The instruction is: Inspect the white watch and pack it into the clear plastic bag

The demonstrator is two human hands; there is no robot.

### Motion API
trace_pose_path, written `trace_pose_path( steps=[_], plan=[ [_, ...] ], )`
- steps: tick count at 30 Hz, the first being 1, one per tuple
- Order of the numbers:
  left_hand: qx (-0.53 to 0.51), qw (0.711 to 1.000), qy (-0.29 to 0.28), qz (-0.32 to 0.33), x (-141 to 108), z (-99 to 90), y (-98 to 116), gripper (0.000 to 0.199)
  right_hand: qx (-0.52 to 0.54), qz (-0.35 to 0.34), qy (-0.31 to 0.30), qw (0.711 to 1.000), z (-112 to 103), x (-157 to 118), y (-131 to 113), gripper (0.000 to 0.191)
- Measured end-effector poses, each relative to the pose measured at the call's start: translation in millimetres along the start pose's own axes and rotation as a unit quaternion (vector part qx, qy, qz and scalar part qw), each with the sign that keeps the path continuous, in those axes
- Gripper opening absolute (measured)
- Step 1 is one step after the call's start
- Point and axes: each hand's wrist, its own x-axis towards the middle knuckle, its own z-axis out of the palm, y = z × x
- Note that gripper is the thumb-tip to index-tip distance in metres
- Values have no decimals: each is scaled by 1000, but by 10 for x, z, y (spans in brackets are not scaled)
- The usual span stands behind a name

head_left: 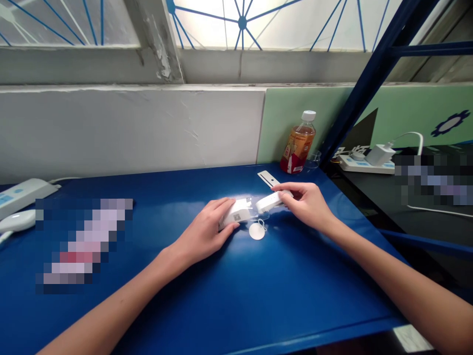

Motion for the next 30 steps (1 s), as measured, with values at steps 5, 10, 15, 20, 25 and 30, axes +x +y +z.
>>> trace_pose_path(
  steps=[5, 10, 15, 20, 25, 30],
  plan=[
    [2, 1000, -20, 4, -14, -10, -1, 47, -20, -13, -84, 996, 47, -29, 31, 30],
    [25, 999, -19, 13, -22, -23, 19, 45, -155, -150, -86, 973, 123, -103, 54, 28],
    [30, 999, -17, 20, -19, -16, 16, 45, -254, -258, -101, 926, 62, -104, 43, 31],
    [16, 999, -14, 25, -22, -11, 4, 45, -259, -346, -198, 879, -67, -53, -31, 30],
    [17, 999, -18, 30, -33, -21, 10, 44, -289, -377, -208, 855, -49, -82, -80, 37],
    [9, 999, -13, 36, -30, -23, 33, 40, -301, -358, -233, 853, 60, -245, -99, 61]
  ],
)
